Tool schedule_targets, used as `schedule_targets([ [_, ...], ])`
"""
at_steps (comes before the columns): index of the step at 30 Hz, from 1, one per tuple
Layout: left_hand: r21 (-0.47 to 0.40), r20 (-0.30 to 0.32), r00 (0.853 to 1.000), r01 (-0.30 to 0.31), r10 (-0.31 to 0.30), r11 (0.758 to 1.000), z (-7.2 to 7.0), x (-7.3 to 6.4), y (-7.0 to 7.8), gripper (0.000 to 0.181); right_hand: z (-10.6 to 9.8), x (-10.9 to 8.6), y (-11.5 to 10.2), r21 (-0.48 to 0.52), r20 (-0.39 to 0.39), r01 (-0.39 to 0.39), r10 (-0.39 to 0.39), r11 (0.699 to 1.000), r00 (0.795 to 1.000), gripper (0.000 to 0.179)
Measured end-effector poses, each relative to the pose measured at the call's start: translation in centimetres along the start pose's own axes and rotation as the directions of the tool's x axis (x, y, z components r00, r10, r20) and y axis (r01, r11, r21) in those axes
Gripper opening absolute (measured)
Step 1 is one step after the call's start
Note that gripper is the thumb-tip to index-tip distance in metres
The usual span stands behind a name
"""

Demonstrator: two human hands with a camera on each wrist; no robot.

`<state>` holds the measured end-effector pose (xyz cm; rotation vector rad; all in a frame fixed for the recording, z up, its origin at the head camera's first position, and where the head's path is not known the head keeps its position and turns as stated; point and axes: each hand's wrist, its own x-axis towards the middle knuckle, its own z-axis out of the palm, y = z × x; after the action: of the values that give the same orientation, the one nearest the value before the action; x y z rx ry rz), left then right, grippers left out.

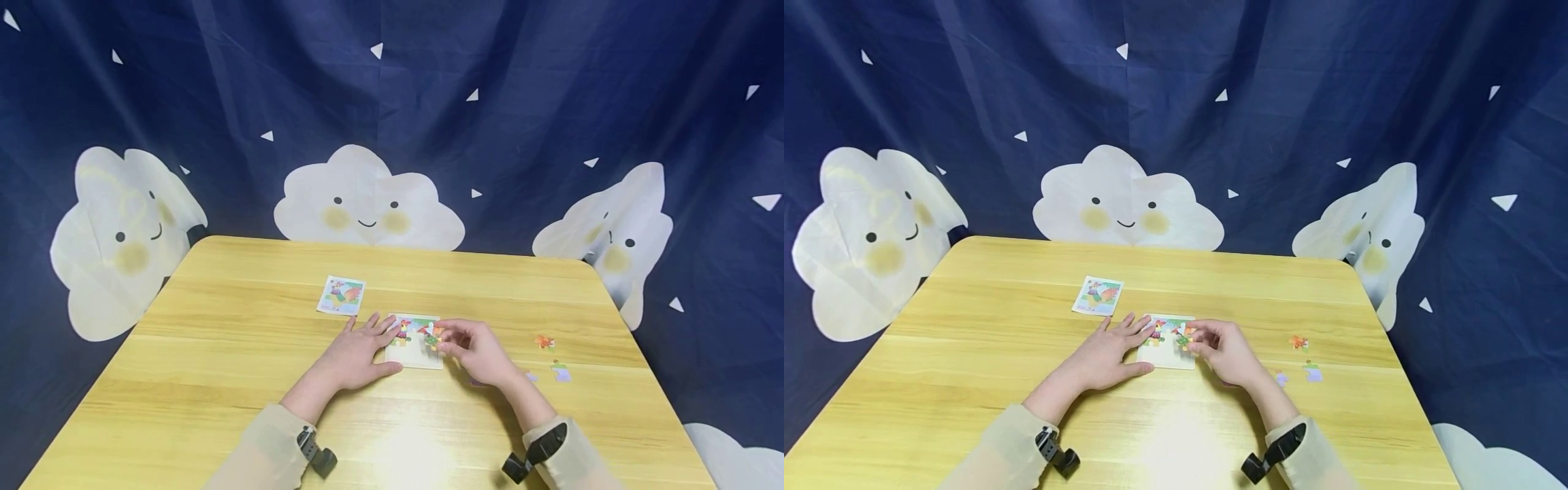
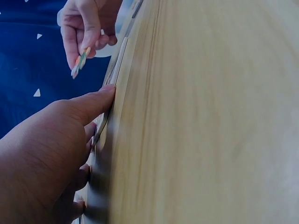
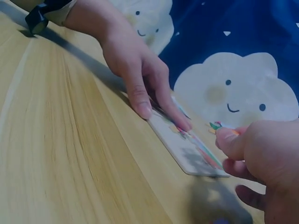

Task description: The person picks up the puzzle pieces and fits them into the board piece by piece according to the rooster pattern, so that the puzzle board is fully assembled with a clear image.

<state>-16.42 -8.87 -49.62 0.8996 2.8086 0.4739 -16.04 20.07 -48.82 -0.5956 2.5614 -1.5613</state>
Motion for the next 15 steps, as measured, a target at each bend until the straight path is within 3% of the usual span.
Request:
schedule_targets([
  [15, 0.01, 0.005, 1.0, 0.004, -0.004, 1.0, 0.2, 0.1, -0.2, 0.082, 2.2, 1.7, -0.2, -0.216, 0.049, 0.048, -0.038, 0.975, 0.998, 0.032],
])
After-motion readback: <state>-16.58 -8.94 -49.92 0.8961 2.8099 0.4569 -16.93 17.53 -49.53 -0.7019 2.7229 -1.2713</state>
